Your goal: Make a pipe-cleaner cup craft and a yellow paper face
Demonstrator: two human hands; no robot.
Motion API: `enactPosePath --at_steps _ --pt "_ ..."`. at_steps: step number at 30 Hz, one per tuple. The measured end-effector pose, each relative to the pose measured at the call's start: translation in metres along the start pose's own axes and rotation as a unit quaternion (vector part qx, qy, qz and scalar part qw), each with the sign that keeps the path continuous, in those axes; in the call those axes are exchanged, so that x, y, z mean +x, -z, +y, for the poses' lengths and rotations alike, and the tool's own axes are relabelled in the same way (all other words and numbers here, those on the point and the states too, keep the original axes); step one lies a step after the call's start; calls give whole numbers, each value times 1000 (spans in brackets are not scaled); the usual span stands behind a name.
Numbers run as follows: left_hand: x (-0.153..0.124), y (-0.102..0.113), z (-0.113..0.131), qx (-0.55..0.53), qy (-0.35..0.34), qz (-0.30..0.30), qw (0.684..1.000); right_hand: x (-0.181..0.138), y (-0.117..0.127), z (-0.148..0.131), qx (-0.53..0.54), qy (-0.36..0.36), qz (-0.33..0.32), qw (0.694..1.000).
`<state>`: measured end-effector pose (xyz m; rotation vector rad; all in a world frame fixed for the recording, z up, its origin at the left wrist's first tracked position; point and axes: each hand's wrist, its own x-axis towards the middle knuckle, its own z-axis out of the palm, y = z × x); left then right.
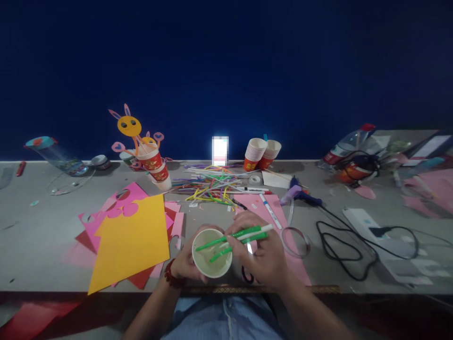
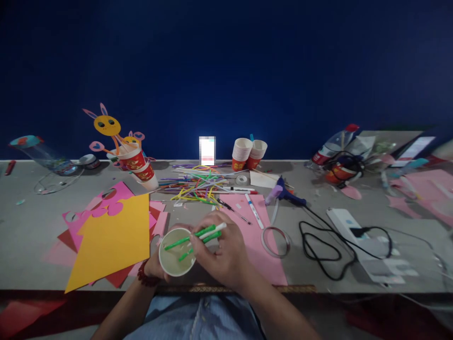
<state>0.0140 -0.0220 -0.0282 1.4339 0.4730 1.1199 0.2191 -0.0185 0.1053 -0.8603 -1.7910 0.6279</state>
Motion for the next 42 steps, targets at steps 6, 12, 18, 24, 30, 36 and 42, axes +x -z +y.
enactPosePath --at_steps 6,12,18,24,30,36,42 --pt "2 -2 4 3 10 0 1000 -1 -2 1 10 -11 31 999" --pt "3 -1 -1 8 22 18 1000 1 -1 0 18 2 30 999" --pt "6 -2 6 21 11 16 1000 -1 1 2 14 12 6 1000" --pt "5 0 0 37 20 20 999 0 -2 2 -40 37 19 998" --pt "5 0 0 44 25 29 998 0 -2 -1 -54 52 23 997" --pt "11 -4 5 57 9 33 998 -5 -4 6 -39 32 -23 998" --pt "14 -5 18 85 -23 8 996 4 10 8 -55 30 -81 995"
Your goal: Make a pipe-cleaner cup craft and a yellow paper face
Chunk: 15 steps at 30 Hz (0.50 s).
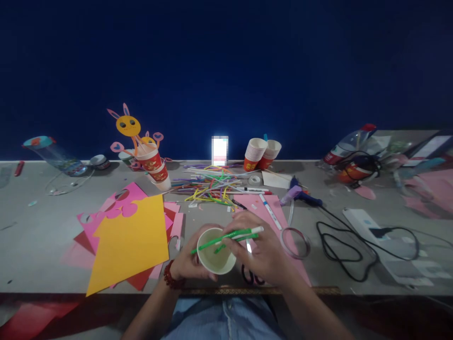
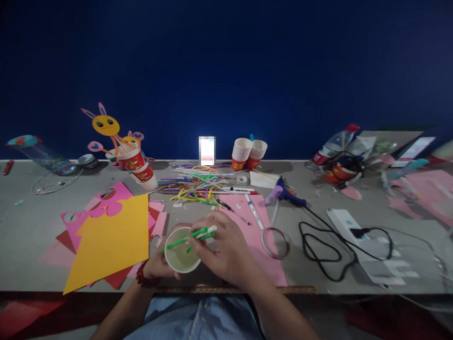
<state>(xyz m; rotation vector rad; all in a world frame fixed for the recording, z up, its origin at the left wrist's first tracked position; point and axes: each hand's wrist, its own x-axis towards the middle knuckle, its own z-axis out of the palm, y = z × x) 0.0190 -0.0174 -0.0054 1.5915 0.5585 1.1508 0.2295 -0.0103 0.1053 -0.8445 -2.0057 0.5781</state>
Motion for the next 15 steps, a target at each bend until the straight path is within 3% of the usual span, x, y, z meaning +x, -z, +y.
enactPosePath --at_steps 4,15 --pt "2 1 11 61 -24 -28 997 6 16 -1 -3 11 -75 997" --pt "4 1 9 30 -4 -39 999 -1 19 1 -14 22 -108 994"
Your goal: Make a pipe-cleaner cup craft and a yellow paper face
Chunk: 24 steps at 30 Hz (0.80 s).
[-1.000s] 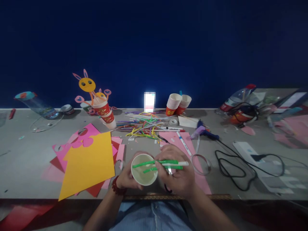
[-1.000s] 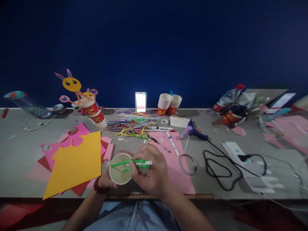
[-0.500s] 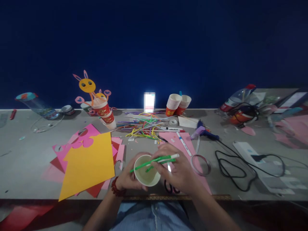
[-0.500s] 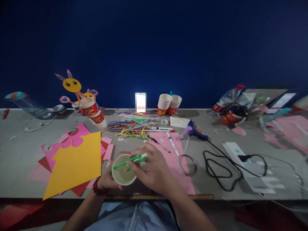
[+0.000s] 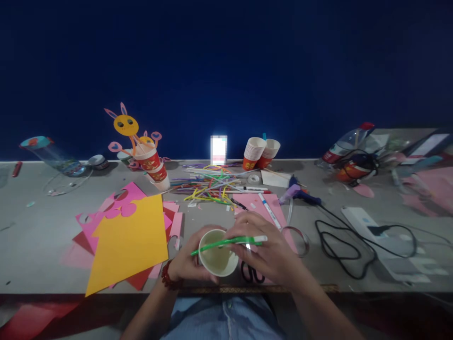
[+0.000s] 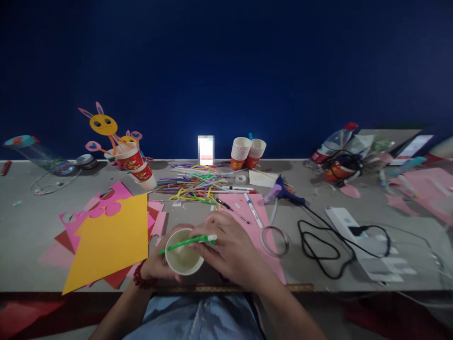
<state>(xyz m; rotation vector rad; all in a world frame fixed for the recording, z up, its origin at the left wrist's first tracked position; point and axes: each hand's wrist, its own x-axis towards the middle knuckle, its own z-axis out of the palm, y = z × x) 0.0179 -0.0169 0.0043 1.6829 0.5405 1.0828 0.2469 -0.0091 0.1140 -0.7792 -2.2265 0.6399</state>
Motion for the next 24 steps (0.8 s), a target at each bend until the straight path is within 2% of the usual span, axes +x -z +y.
enactPosePath --at_steps 13,17,24 --pt "1 2 0 11 3 -17 1000 1 5 -4 -18 1 -57 998" --pt "2 0 0 5 4 -18 1000 6 1 2 -20 14 -51 998" --pt "3 -1 -1 29 -28 -7 999 11 -2 4 -32 -6 -48 998"
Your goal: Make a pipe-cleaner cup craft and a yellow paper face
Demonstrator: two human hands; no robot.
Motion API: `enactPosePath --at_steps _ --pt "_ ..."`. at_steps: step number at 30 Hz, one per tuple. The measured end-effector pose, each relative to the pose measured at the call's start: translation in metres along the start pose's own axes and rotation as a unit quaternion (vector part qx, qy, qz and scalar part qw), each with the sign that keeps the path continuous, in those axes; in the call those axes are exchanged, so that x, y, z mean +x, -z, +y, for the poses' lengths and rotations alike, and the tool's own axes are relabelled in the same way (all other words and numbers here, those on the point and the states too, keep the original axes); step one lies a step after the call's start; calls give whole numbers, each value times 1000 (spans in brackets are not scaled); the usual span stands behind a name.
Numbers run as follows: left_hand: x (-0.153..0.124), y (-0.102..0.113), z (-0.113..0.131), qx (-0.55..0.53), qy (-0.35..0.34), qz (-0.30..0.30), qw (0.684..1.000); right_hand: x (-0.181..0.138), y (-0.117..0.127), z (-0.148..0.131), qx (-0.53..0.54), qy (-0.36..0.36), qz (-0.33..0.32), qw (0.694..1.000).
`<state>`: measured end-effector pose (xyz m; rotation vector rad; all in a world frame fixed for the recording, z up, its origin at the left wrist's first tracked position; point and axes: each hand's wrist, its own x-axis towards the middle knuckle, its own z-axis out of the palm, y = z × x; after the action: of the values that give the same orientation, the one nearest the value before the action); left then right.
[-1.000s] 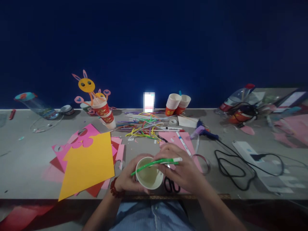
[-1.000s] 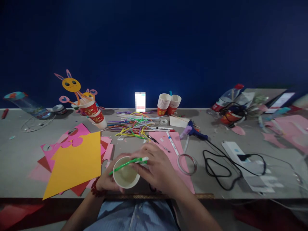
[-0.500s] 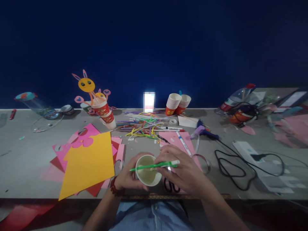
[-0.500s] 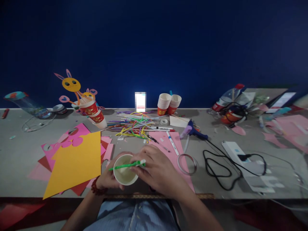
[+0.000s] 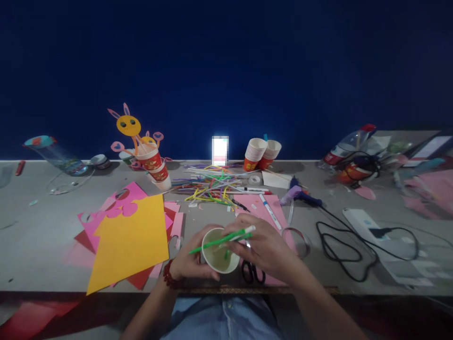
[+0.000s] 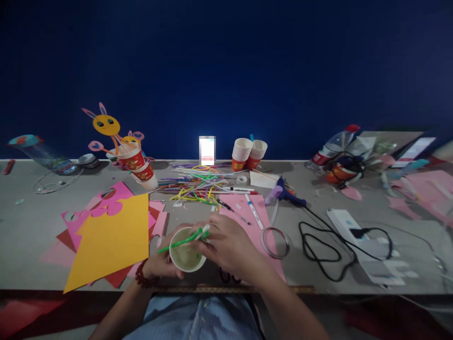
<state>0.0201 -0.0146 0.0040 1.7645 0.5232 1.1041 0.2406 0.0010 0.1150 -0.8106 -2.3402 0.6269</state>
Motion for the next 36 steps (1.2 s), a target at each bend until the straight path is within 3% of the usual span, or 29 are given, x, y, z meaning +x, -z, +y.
enactPosePath --at_steps 11,18,22,28,33,36 --pt "6 -1 10 28 32 -44 998 -4 9 7 131 -112 -100 980" --pt "8 0 13 45 17 -44 998 -8 14 9 261 -129 -138 947" --pt "5 -2 12 30 22 -31 999 -10 8 7 193 -125 -133 964" --pt "0 -17 7 16 63 57 996 -10 -4 6 95 -114 -102 984" --pt "1 -20 9 14 90 53 994 -13 -12 8 168 -215 -123 954" --pt "0 -18 13 53 104 52 992 -14 -13 9 242 -240 -117 933"
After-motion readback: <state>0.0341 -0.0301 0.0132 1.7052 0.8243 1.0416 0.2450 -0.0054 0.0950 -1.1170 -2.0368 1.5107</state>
